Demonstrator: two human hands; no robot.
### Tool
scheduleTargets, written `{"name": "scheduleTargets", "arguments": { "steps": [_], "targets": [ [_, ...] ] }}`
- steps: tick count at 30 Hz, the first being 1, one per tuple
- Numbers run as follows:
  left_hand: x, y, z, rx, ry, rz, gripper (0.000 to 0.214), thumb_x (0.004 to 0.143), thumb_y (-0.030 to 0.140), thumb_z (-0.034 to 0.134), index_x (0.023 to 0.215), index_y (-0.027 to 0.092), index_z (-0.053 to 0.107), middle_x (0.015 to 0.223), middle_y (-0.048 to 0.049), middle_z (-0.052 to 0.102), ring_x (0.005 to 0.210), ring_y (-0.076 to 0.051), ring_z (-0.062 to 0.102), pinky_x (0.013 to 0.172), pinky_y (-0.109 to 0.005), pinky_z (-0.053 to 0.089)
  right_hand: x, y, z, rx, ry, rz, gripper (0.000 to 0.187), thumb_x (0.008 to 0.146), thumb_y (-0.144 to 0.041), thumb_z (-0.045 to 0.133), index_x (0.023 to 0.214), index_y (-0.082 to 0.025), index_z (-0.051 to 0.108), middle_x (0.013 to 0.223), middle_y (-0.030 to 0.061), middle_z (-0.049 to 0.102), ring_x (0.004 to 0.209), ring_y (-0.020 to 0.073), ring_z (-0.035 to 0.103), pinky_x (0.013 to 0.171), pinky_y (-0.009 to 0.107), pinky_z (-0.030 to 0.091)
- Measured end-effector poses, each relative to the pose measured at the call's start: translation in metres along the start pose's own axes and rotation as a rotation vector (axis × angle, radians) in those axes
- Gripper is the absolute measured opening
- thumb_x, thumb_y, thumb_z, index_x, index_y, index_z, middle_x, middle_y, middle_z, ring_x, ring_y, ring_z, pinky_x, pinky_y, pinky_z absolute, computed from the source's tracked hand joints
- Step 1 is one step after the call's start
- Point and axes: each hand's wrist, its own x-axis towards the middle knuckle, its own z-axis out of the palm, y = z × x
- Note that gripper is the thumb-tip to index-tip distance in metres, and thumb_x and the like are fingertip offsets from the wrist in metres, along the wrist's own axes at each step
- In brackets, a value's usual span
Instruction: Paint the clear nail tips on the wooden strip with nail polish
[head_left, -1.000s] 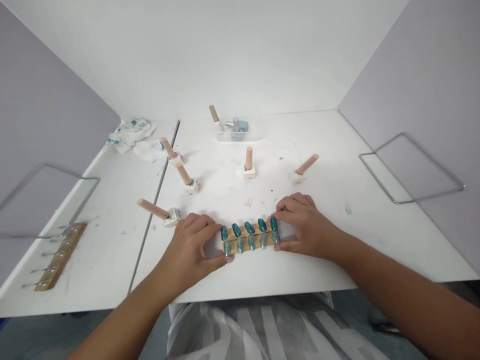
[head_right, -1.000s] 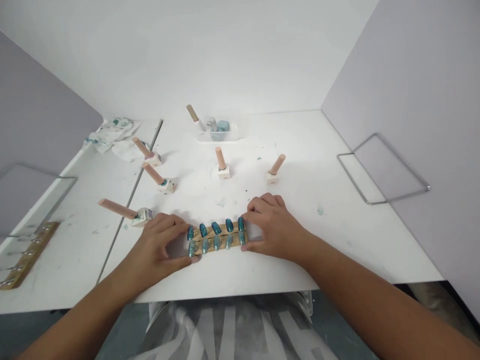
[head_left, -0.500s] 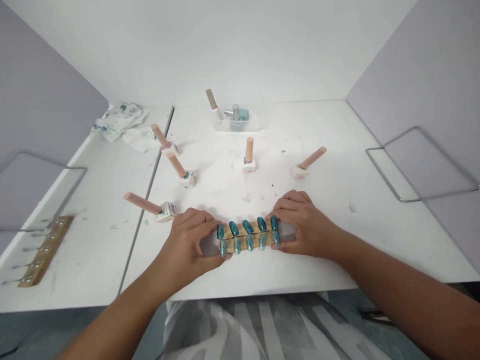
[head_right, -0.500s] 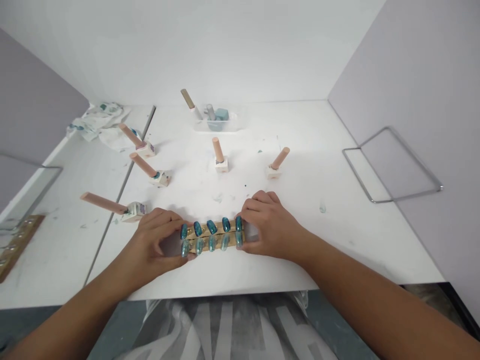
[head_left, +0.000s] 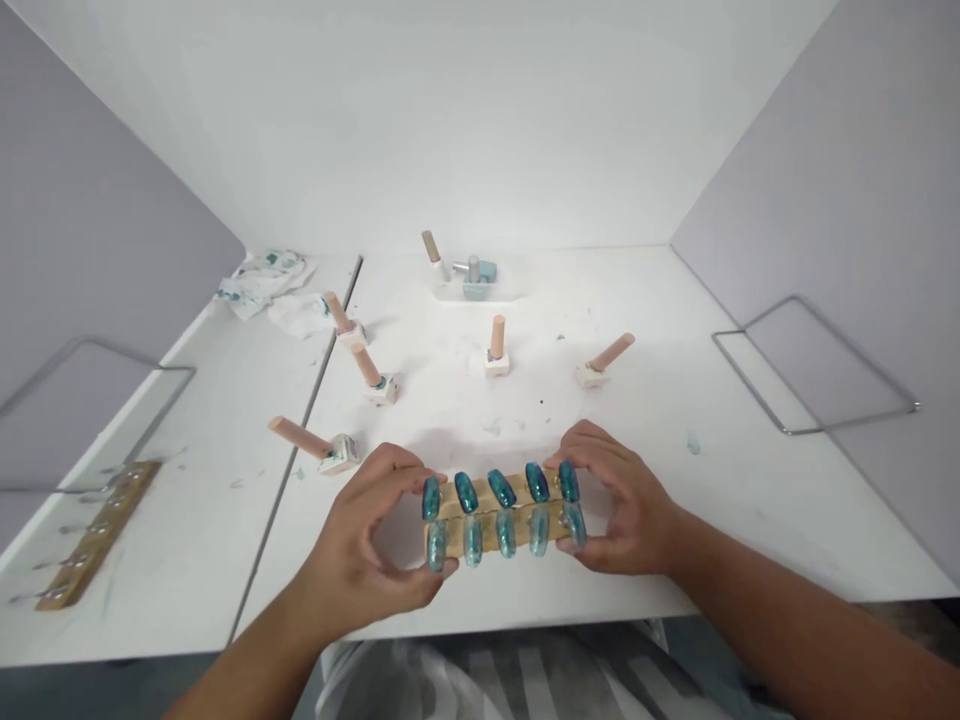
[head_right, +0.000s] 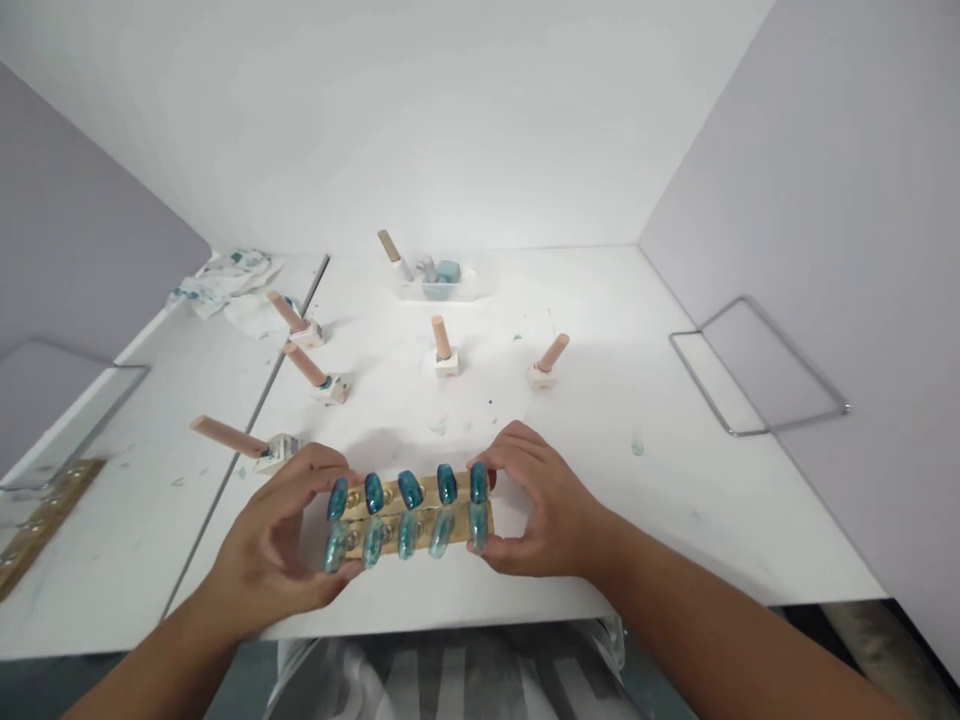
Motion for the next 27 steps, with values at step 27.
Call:
{"name": "scheduleTargets", "arguments": {
  "steps": [27],
  "targets": [
    [0.005, 0.011, 0.01, -0.066, 0.147, 0.13, 0.066, 0.058, 0.014, 0.069, 0.122, 0.028, 0.055, 0.089, -0.0043, 0.054, 0.078, -0.021, 0.05, 0.066, -0.037, 0.044, -0.003, -0.007, 0.002, 0.299, 0.017, 0.059, 0.061, 0.076, -0.028, 0.078, 0.131, -0.031, 0.052, 0.092, 0.0043, 0.055, 0.081, 0.0205, 0.053, 0.066, 0.032, 0.05]
  ]
}}
